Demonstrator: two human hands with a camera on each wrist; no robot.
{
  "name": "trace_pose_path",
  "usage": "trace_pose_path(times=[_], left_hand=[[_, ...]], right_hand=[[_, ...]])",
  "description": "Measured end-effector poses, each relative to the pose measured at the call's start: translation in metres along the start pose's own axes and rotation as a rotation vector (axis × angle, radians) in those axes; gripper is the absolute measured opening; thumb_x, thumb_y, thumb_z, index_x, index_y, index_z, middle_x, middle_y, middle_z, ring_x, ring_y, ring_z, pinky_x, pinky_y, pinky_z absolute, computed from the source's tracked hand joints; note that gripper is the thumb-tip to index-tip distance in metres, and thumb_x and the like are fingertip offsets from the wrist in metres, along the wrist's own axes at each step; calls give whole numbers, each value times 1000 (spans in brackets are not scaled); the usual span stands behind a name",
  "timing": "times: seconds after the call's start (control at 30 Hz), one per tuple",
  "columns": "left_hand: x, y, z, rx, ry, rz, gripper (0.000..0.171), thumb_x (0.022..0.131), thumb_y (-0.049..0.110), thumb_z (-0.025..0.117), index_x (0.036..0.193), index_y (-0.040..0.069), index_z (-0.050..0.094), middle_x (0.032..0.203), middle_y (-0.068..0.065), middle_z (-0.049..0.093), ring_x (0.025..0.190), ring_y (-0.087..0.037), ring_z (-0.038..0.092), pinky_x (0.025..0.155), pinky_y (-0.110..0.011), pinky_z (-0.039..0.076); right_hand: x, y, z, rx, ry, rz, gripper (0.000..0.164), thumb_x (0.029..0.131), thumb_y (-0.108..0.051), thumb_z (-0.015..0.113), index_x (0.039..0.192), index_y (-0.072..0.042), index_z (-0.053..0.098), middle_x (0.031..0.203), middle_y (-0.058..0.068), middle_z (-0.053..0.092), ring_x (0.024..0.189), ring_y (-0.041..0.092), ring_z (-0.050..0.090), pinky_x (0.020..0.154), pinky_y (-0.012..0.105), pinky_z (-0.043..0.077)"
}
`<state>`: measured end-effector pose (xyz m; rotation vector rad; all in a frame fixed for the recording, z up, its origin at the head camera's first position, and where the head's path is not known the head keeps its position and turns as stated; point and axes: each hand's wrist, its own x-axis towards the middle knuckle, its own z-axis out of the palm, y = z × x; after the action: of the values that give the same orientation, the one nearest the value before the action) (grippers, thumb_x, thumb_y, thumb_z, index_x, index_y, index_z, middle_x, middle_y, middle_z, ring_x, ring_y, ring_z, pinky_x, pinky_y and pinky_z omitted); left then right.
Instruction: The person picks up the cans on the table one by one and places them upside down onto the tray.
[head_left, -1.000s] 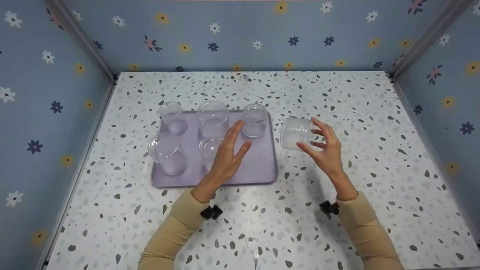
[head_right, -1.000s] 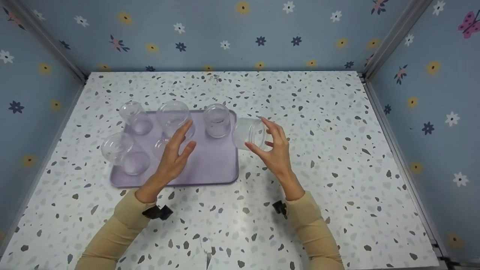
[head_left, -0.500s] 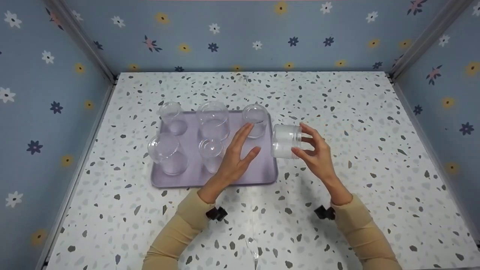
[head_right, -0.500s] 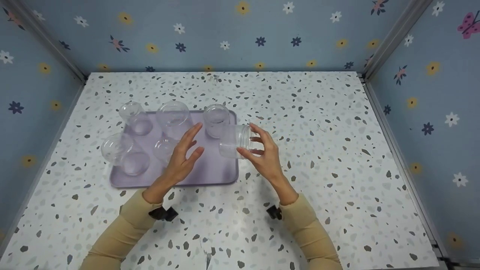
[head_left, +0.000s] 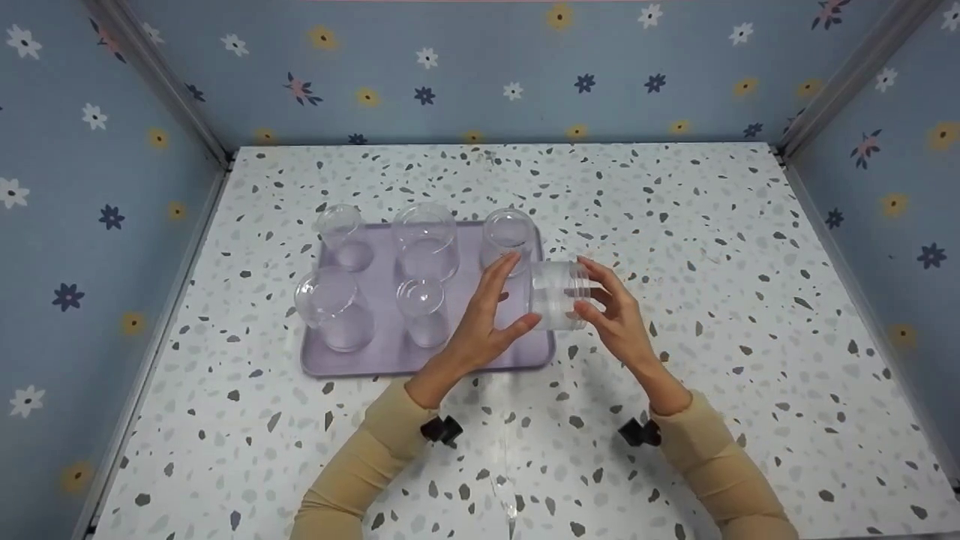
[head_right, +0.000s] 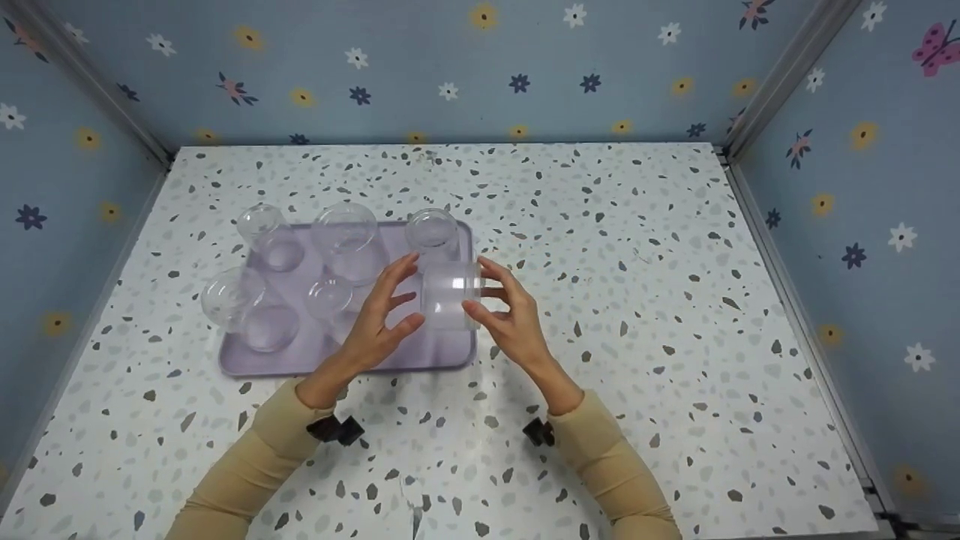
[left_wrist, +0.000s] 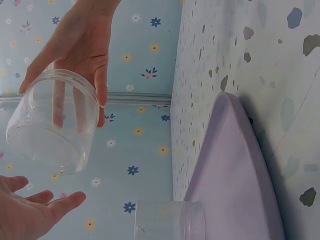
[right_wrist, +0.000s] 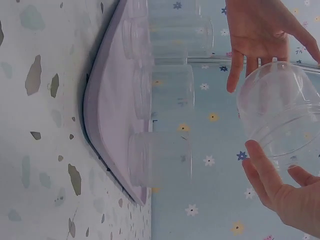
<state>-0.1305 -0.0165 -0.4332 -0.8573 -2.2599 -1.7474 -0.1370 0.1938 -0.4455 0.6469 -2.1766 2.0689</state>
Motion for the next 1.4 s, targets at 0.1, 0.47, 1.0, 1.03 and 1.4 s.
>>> trace_pose_path(times=[0.1,0.47,1.0,1.03,1.4], left_hand=[[-1,-12,5,-11,-12,3,78,79,31,63,139,4,21,141,-13,22,122,-24,31,85,-39,42],[-3,-19,11,-24,-19,-17,81,74,36,69,137,7,26,133,-9,32,111,-23,36,76,-33,46],[-4,-18,10,-51,-4,-44,76,73,17,72,136,7,30,127,-17,38,106,-27,39,72,-37,48],[-4,-18,10,-44,-1,-43,76,74,19,72,136,8,31,126,-16,38,106,-26,39,72,-35,48],[-6,-22,7,128,21,-77,75,73,38,70,135,13,36,127,-3,38,110,-18,40,74,-37,47]], right_hand=[[-1,2,2,12,-17,1,53,86,-16,58,132,0,38,121,20,44,100,36,49,73,35,50],[-4,6,7,69,-53,18,50,89,-19,53,132,1,36,119,25,43,99,49,46,73,51,47],[-2,4,5,110,-137,87,49,91,-17,49,136,-3,31,126,22,39,105,50,42,76,61,40],[-2,4,5,107,-143,88,49,92,-14,48,136,-2,31,127,24,38,105,50,43,76,61,40],[-1,-2,2,2,-123,90,43,90,5,44,131,7,35,129,23,40,109,40,44,81,34,47]])
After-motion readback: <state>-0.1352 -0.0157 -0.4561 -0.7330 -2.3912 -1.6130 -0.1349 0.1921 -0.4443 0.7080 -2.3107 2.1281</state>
